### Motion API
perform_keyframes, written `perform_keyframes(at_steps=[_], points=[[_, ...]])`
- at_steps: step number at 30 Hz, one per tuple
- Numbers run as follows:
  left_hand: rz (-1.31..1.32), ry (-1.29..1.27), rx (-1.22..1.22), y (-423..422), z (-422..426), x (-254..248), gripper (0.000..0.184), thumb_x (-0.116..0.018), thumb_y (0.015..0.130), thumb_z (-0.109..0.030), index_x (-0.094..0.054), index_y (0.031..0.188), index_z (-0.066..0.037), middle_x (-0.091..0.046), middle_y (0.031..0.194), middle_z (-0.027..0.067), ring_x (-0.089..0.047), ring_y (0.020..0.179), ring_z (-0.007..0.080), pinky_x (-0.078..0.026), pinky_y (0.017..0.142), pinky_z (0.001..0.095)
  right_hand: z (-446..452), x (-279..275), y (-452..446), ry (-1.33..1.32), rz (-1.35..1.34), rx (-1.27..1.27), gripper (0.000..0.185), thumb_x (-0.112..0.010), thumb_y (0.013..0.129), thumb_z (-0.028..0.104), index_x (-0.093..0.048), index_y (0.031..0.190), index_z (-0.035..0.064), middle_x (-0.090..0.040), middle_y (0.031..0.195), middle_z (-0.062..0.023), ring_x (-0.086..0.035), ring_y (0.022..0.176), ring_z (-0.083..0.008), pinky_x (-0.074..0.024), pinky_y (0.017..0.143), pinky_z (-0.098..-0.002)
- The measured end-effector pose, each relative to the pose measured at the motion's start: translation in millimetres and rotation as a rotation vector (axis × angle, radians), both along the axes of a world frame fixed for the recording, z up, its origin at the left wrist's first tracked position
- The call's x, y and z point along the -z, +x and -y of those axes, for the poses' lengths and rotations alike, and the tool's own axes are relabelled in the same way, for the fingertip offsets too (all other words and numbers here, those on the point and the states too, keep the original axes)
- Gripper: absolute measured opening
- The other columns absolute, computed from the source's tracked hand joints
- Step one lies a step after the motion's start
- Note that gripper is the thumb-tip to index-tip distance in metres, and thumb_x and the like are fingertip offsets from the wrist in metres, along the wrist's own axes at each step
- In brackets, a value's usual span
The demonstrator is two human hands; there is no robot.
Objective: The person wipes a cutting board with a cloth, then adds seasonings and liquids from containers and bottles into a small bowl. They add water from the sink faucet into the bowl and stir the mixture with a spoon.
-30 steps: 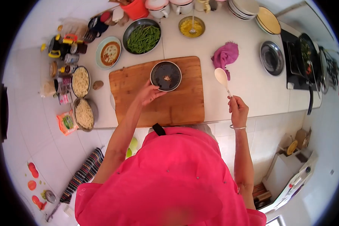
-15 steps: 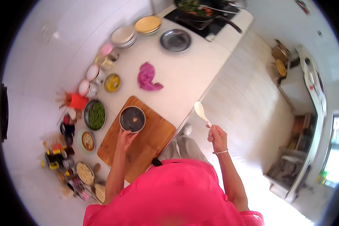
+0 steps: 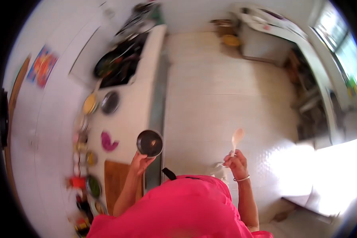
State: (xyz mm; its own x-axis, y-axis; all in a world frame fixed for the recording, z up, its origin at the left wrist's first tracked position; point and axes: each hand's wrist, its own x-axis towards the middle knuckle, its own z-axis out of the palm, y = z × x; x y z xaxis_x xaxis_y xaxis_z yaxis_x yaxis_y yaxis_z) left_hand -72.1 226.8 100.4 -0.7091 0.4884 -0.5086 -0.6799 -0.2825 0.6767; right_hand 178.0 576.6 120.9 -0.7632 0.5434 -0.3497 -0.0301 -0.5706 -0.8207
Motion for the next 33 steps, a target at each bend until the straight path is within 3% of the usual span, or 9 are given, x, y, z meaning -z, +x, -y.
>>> perform_keyframes(at_steps=[1, 7, 12, 14, 18, 20, 22, 28, 33], points=[[0.003, 0.026, 0.041, -2, -31, 5, 0.059, -0.05, 0.079, 0.004, -0.037, 0.135, -0.01, -0.055, 0.123, 0.0149, -0.06, 0.108, 0.0328, -0.054, 0.09, 0.0465, -23, 2, 17, -0.017, -0.051, 0.007, 0.02, -0.045, 0.081, 0.001, -0.05, 0.1, 0.0025, -0.06, 0.084, -0.0128, -0.052, 0.062, -0.0132, -0.0439, 0.059, -0.0273], [0.112, 0.068, 0.281, -35, -230, 21, 0.058, -0.047, 0.078, 0.009, -0.04, 0.133, -0.007, -0.054, 0.124, 0.018, -0.061, 0.105, 0.0377, -0.056, 0.088, 0.0481, -148, -10, 75, 0.212, 0.107, 0.139, 0.01, -0.048, 0.079, -0.001, -0.054, 0.087, 0.0017, -0.06, 0.084, -0.0104, -0.05, 0.063, -0.0107, -0.0431, 0.06, -0.026], [0.155, 0.037, 0.525, -44, -373, 25, 0.056, -0.047, 0.078, 0.009, -0.041, 0.131, -0.006, -0.055, 0.122, 0.0183, -0.062, 0.104, 0.0371, -0.058, 0.085, 0.0458, -212, -12, 74, 0.415, 0.097, 0.581, 0.009, -0.054, 0.075, -0.001, -0.057, 0.084, 0.0, -0.062, 0.083, -0.0067, -0.055, 0.068, -0.0101, -0.0453, 0.061, -0.0239], [0.145, 0.032, 0.642, -66, -452, -11, 0.055, -0.047, 0.078, 0.009, -0.042, 0.13, -0.006, -0.055, 0.121, 0.0181, -0.062, 0.103, 0.0361, -0.058, 0.085, 0.0452, -253, -39, 55, 0.447, 0.096, 0.749, 0.01, -0.055, 0.074, -0.002, -0.057, 0.084, -0.0003, -0.062, 0.083, -0.0071, -0.055, 0.067, -0.0103, -0.0456, 0.062, -0.0241], [0.102, 0.031, 0.859, -53, -591, -16, 0.053, -0.048, 0.079, 0.009, -0.042, 0.129, -0.005, -0.055, 0.121, 0.0173, -0.063, 0.102, 0.0339, -0.058, 0.084, 0.0439, -337, -39, 55, 0.1, -0.144, 0.897, 0.009, -0.051, 0.079, 0.0, -0.057, 0.085, -0.0015, -0.061, 0.082, -0.0091, -0.048, 0.057, -0.0078, -0.0424, 0.05, -0.0225], [0.082, 0.03, 0.931, -39, -650, -27, 0.052, -0.048, 0.079, 0.008, -0.042, 0.129, -0.005, -0.056, 0.121, 0.0168, -0.063, 0.102, 0.0332, -0.058, 0.085, 0.0435, -381, -51, 62, 0.141, -0.121, 0.918, 0.011, -0.047, 0.081, 0.0, -0.057, 0.086, -0.0017, -0.062, 0.081, -0.009, -0.043, 0.051, -0.0063, -0.0386, 0.045, -0.022], [0.073, 0.036, 1.024, -22, -715, -27, 0.052, -0.049, 0.079, 0.008, -0.043, 0.129, -0.005, -0.056, 0.12, 0.016, -0.063, 0.102, 0.0327, -0.058, 0.085, 0.0431, -426, -55, 85, 0.205, -0.097, 0.928, 0.012, -0.046, 0.081, -0.001, -0.057, 0.086, -0.0016, -0.062, 0.081, -0.0092, -0.042, 0.05, -0.0061, -0.0377, 0.045, -0.0221], [0.112, 0.05, 1.258, 44, -883, -39, 0.055, -0.049, 0.079, 0.007, -0.042, 0.131, -0.007, -0.057, 0.119, 0.0149, -0.064, 0.101, 0.0319, -0.057, 0.087, 0.0429, -518, -72, 163, 0.796, 0.151, 1.437, 0.011, -0.05, 0.078, -0.004, -0.06, 0.082, -0.0018, -0.061, 0.09, -0.0083, -0.049, 0.06, -0.0081, -0.0391, 0.055, -0.0199], [0.071, 0.045, 1.396, 119, -1026, -42, 0.048, -0.047, 0.081, 0.006, -0.042, 0.128, -0.005, -0.057, 0.118, 0.0152, -0.063, 0.101, 0.0312, -0.054, 0.092, 0.0434, -596, -56, 242, 0.285, 0.238, 1.471, 0.024, -0.053, 0.092, 0.012, -0.064, 0.105, -0.0043, -0.048, 0.063, 0.0036, -0.036, 0.05, -0.0021, -0.0263, 0.044, -0.0181]])
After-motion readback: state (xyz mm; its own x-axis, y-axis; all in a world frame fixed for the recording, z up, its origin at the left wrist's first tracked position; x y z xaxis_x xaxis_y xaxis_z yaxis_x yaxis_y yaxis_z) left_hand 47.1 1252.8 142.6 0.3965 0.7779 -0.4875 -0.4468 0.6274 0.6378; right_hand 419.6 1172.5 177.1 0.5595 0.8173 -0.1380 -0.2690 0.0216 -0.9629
